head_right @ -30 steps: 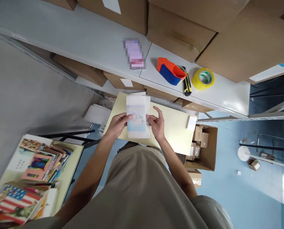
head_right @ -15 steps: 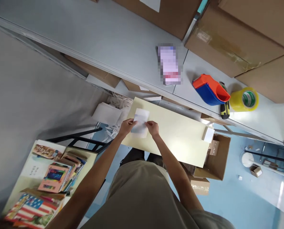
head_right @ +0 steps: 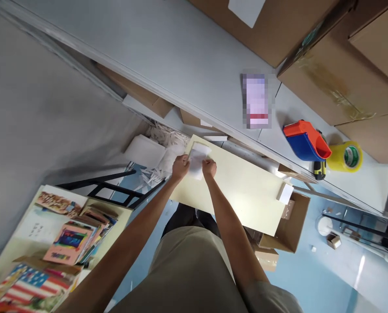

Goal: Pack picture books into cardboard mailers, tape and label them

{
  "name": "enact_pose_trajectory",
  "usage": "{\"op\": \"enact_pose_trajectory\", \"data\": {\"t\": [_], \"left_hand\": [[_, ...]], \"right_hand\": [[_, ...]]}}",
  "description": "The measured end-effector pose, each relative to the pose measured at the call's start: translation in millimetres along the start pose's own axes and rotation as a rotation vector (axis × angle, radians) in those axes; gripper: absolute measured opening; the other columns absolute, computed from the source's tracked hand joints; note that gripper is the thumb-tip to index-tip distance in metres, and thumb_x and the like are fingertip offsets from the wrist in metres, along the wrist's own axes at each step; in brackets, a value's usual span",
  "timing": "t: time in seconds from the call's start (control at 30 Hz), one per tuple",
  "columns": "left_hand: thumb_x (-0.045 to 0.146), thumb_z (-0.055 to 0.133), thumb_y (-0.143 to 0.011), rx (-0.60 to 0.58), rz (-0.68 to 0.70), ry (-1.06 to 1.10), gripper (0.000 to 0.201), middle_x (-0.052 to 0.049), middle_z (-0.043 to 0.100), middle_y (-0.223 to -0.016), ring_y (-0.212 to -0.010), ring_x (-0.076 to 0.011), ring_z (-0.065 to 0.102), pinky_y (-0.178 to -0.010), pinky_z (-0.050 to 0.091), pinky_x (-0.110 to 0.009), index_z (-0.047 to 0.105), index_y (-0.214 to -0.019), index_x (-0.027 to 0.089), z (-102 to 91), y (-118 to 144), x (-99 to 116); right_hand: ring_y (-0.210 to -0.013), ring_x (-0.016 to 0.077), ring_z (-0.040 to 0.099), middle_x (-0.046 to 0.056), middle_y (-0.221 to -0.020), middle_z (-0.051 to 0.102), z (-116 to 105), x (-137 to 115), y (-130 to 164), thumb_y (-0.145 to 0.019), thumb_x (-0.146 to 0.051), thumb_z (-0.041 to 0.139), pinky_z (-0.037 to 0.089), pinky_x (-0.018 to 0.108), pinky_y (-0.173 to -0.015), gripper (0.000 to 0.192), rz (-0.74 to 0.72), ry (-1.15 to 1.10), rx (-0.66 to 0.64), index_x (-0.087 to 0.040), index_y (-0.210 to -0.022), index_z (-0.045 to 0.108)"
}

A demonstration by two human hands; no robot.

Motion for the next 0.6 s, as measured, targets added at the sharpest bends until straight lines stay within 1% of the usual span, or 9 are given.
{"op": "enact_pose_trajectory", "data": {"t": [0.07, 0.13, 0.27, 0.37, 0.43, 0.5, 0.6], "left_hand": [[0.012, 0.064, -0.094, 0.028, 0.012, 0.029, 0.035, -0.020, 0.078, -0.136, -0.115, -0.0337, 0.080, -0.113, 0.061, -0.048, 0.077, -0.126, 0.015, -9.1, 15, -1], [0.012, 0.063, -0.095, 0.061, 0.023, 0.064, 0.034, -0.018, 0.080, -0.134, -0.112, -0.0317, 0.081, -0.111, 0.063, -0.047, 0.077, -0.125, 0.017, -18.9, 35, -1], [0.008, 0.061, -0.094, 0.133, 0.060, 0.145, 0.035, -0.011, 0.086, -0.119, -0.110, -0.0256, 0.083, -0.110, 0.064, -0.041, 0.078, -0.121, 0.020, -37.8, 90, 2], [0.005, 0.058, -0.093, 0.172, 0.103, 0.254, 0.037, -0.008, 0.088, -0.110, -0.105, -0.0242, 0.084, -0.107, 0.066, -0.042, 0.078, -0.120, 0.020, -49.8, 143, 6], [0.005, 0.058, -0.093, 0.200, 0.143, 0.331, 0.036, -0.008, 0.088, -0.108, -0.104, -0.0242, 0.085, -0.105, 0.067, -0.042, 0.079, -0.119, 0.020, -56.9, 182, 6], [0.007, 0.060, -0.093, 0.246, 0.179, 0.391, 0.034, -0.008, 0.088, -0.109, -0.106, -0.0240, 0.085, -0.104, 0.068, -0.041, 0.079, -0.118, 0.020, -63.7, 222, 3], [0.013, 0.065, -0.093, 0.325, 0.195, 0.464, 0.029, -0.008, 0.089, -0.108, -0.105, -0.0241, 0.086, -0.103, 0.069, -0.041, 0.079, -0.117, 0.020, -71.2, 283, -14]], "right_hand": [[-0.105, 0.0281, 0.080, 0.014, -0.111, 0.087, -10, -2, 9, -0.093, -0.032, 0.074, 0.058, 0.035, -0.094, 0.019, -0.049, -0.016, 0.013, -0.019, -0.103, 0.082], [-0.101, 0.0263, 0.078, 0.014, -0.111, 0.086, -23, -3, 22, -0.094, -0.034, 0.072, 0.058, 0.034, -0.093, 0.021, -0.113, -0.044, 0.008, -0.019, -0.104, 0.081], [-0.097, 0.0244, 0.075, 0.014, -0.110, 0.085, -55, 3, 56, -0.094, -0.039, 0.067, 0.057, 0.033, -0.089, 0.026, -0.245, -0.119, -0.023, -0.018, -0.102, 0.080], [-0.094, 0.0237, 0.071, 0.014, -0.110, 0.084, -79, 15, 86, -0.093, -0.043, 0.064, 0.056, 0.035, -0.086, 0.032, -0.326, -0.186, -0.055, -0.018, -0.102, 0.080], [-0.093, 0.0232, 0.069, 0.013, -0.109, 0.084, -90, 25, 106, -0.092, -0.045, 0.063, 0.056, 0.035, -0.085, 0.033, -0.378, -0.224, -0.083, -0.018, -0.101, 0.080], [-0.092, 0.0230, 0.067, 0.011, -0.106, 0.083, -95, 35, 127, -0.090, -0.047, 0.065, 0.055, 0.036, -0.085, 0.033, -0.429, -0.274, -0.126, -0.019, -0.098, 0.079], [-0.092, 0.0226, 0.066, 0.010, -0.104, 0.082, -88, 47, 161, -0.087, -0.051, 0.068, 0.055, 0.036, -0.085, 0.035, -0.504, -0.369, -0.217, -0.020, -0.096, 0.079]]}}
Point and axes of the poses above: each hand's wrist, its own y-axis away from the middle knuckle, its own z-axis out of the palm, x = y × z, the point moved 9 cm from there along -y, towards the middle knuckle
